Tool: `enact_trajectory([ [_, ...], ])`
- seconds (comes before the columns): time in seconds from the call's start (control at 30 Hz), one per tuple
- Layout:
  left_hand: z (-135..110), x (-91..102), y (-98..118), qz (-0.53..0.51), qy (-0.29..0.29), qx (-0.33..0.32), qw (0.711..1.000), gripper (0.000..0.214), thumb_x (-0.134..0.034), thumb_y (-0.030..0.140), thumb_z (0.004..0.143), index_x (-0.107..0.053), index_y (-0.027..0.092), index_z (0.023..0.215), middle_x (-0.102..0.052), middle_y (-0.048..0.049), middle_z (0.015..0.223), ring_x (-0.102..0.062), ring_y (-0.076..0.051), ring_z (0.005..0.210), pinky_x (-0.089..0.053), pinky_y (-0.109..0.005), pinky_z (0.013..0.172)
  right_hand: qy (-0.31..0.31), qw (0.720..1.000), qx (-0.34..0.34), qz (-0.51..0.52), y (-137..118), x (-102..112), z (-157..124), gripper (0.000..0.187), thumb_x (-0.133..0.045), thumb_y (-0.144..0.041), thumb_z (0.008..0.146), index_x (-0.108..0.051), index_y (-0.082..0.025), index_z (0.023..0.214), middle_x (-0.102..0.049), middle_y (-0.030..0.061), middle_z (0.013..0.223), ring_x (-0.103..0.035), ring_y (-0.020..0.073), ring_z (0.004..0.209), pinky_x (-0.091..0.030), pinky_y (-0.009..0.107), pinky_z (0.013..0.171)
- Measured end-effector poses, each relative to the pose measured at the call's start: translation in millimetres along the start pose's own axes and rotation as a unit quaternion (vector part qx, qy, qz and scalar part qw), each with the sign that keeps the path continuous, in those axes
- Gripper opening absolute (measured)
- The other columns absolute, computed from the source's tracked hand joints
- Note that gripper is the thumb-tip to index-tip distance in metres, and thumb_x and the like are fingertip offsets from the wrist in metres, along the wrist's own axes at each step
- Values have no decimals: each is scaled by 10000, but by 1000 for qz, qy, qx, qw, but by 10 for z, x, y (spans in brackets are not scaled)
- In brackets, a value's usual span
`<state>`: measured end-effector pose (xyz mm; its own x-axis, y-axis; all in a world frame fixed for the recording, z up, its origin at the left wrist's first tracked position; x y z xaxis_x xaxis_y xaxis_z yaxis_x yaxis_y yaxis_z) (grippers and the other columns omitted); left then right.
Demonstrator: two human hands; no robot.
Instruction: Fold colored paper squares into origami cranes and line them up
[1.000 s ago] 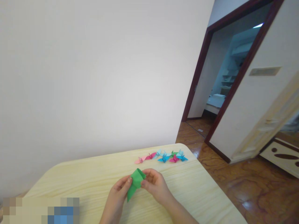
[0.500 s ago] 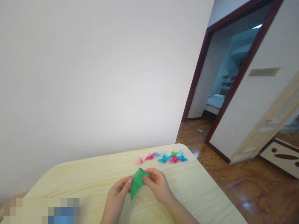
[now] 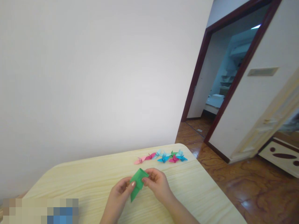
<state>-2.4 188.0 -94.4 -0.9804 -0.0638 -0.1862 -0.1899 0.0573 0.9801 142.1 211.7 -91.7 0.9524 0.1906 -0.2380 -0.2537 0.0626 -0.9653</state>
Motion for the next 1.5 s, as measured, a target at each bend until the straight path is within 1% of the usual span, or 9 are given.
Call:
enact_trajectory([
  [0.13, -29, 8, 65, 34, 17, -12, 999, 337, -748, 487, 522, -685, 171, 619, -671, 1, 585, -570, -158, 606, -446, -229, 595, -3, 1000, -1, -4, -9, -3, -5, 348, -770, -383, 578, -644, -139, 793, -632, 6, 618, -543, 120, 551, -427, 236, 538],
  [0.3, -81, -31, 104, 31, 35, -13, 999, 347, -749, 490, 509, -661, 175, 623, -647, 17, 555, -539, -137, 558, -424, -212, 548, -3, 995, 27, -97, -78, 9, -23, 294, -766, -257, 580, -646, -134, 819, -648, 24, 684, -562, 145, 625, -437, 255, 605],
  [0.47, -70, -84, 72, 38, 24, 5, 999, 384, -739, 527, 482, -665, 168, 597, -611, 26, 491, -503, -122, 493, -399, -207, 494, 22, 994, 16, -106, -57, 51, -18, 182, -720, -259, 624, -654, -130, 733, -570, -17, 554, -492, 103, 519, -381, 211, 502],
  [0.57, -61, -76, 62, 53, 23, 17, 998, 382, -736, 527, 465, -682, 171, 591, -624, 17, 489, -505, -132, 493, -400, -215, 492, 26, 997, -1, -71, -19, 53, -14, 207, -732, -290, 607, -649, -131, 710, -538, -36, 513, -462, 84, 472, -349, 192, 458],
  [0.7, -67, -79, 66, 70, 13, 23, 997, 370, -729, 513, 470, -715, 177, 625, -691, -16, 583, -566, -181, 582, -438, -245, 554, 23, 999, -18, -28, -9, 39, -13, 257, -745, -350, 581, -648, -130, 673, -527, -42, 475, -439, 69, 422, -333, 183, 422],
  [1.0, -59, -11, 11, 89, 23, 3, 996, 416, -700, 554, 522, -746, 185, 708, -714, -35, 641, -582, -193, 602, -466, -258, 559, 39, 997, 2, -65, -128, 69, -23, 283, -701, -408, 631, -681, -126, 620, -539, -20, 462, -443, 74, 416, -354, 185, 413],
  [1.2, -106, 30, 135, 124, 71, -21, 990, 370, -708, 548, 510, -734, 193, 610, -697, -24, 564, -574, -187, 544, -460, -248, 527, 30, 996, 4, -90, -165, 43, -39, 332, -675, -460, 649, -691, -130, 624, -522, -18, 450, -439, 81, 407, -357, 192, 408],
  [1.3, -120, 7, 167, 126, 74, -30, 989, 359, -698, 550, 526, -730, 199, 594, -695, -26, 562, -601, -208, 576, -480, -259, 564, 33, 995, -2, -99, -163, 47, -40, 390, -649, -514, 654, -685, -129, 606, -500, -19, 430, -425, 84, 396, -347, 196, 396],
  [1.5, -106, 9, 162, 112, 64, -22, 991, 393, -710, 573, 490, -715, 192, 587, -705, -37, 584, -612, -216, 595, -496, -280, 594, 51, 994, -19, -97, -118, 118, 15, 442, -644, -561, 633, -657, -120, 592, -463, -34, 412, -399, 75, 388, -307, 191, 394],
])
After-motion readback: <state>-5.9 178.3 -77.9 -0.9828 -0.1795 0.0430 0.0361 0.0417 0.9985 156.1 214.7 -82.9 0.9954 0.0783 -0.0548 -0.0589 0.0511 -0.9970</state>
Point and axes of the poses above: each hand's wrist, its own z-axis towards the middle knuckle, its own x-axis out of the back of the hand, y = z × x, the point moved 9 cm from there along z, towards the middle knuckle
